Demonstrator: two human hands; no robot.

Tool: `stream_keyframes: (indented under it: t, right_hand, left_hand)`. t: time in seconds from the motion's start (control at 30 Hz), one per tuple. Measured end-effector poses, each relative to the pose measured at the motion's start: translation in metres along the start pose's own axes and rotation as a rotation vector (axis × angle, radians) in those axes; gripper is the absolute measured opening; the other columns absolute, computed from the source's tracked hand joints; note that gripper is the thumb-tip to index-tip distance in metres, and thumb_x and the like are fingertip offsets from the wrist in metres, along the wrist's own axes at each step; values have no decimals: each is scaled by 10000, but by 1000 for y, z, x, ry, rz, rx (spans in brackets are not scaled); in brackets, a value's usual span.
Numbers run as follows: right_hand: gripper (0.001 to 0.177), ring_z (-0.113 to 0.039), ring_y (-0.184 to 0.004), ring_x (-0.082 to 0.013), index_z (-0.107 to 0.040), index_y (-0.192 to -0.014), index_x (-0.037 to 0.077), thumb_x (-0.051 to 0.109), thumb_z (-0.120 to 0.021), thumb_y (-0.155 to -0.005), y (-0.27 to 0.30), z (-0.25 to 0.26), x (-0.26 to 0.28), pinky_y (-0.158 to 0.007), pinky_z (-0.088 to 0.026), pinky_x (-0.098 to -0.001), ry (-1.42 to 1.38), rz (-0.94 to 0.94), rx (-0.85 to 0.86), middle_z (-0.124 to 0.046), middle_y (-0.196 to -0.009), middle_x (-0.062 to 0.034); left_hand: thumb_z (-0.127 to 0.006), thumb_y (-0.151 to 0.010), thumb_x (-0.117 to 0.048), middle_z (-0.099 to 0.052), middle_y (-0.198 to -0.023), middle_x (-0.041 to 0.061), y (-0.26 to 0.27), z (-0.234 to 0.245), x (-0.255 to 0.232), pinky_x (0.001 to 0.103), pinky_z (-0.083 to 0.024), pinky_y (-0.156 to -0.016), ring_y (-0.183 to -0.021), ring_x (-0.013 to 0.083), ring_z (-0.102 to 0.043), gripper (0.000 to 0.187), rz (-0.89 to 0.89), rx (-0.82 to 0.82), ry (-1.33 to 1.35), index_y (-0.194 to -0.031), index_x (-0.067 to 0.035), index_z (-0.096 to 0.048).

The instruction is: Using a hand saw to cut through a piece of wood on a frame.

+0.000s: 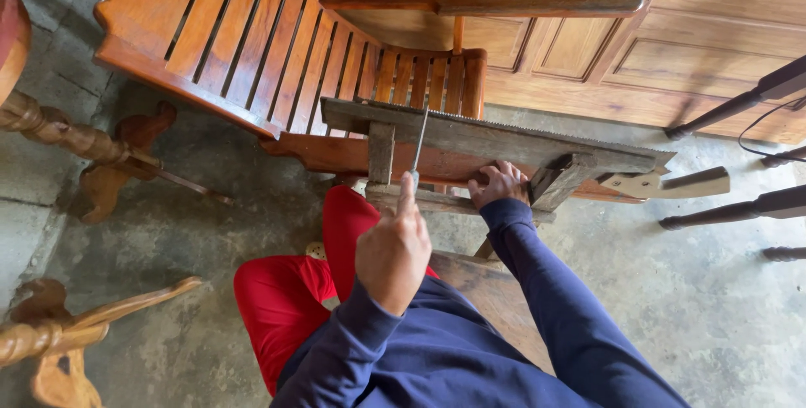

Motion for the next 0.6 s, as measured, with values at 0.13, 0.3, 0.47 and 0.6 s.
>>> stream_keyframes:
  t: [0.13,0.3,0.47,0.6]
  right_hand:
    - [440,-518,-1316,-361,-778,-1120,122,430,-697,-815,5,3,8,-1133,-340,-486,-10,24,-12,-620,-1360,-153]
    - [430,-542,-1298,-349,-776,-1113,117,418,-694,-817,0,0,0,-1139,-371,-464,-22,10,-23,-634,-1345,-138]
    - [433,-525,-1304,-360,-780,-1104,115,423,-706,-809,5,1,-1,-1115,-360,-477,-13,12,-32,-622,-1346,-159]
    - [455,-531,-1323,-331,-768,-1140,122,438,-682,-823,1,6,4,-1164,-355,-459,-35,-46,57,-630,-1365,-129]
  left_hand:
    - [-608,-958,-175,-705,-733,180,3,-11,7,446,-567,-519,-551,331,-682,530,-61,-263,-67,-1473,-86,-516]
    - [-590,-967,-168,-718,-846,188,2,-23,18,453,-573,-571,-649,341,-705,529,-85,-300,126,-1480,-74,-505]
    - [-579,-981,-172,-721,-884,191,-1,-25,17,434,-580,-582,-677,329,-716,534,-69,-272,135,-1498,-77,-487]
    - [-587,-978,-173,-717,-876,196,3,-15,13,419,-584,-548,-623,319,-711,556,-75,-229,60,-1509,-63,-465]
Point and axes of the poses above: each hand's wrist, its own y-axis away from the middle knuckle, its own z-axis out of the back of the hand, x = y × z, the point moved 1 cm from there along -y, towards the middle knuckle
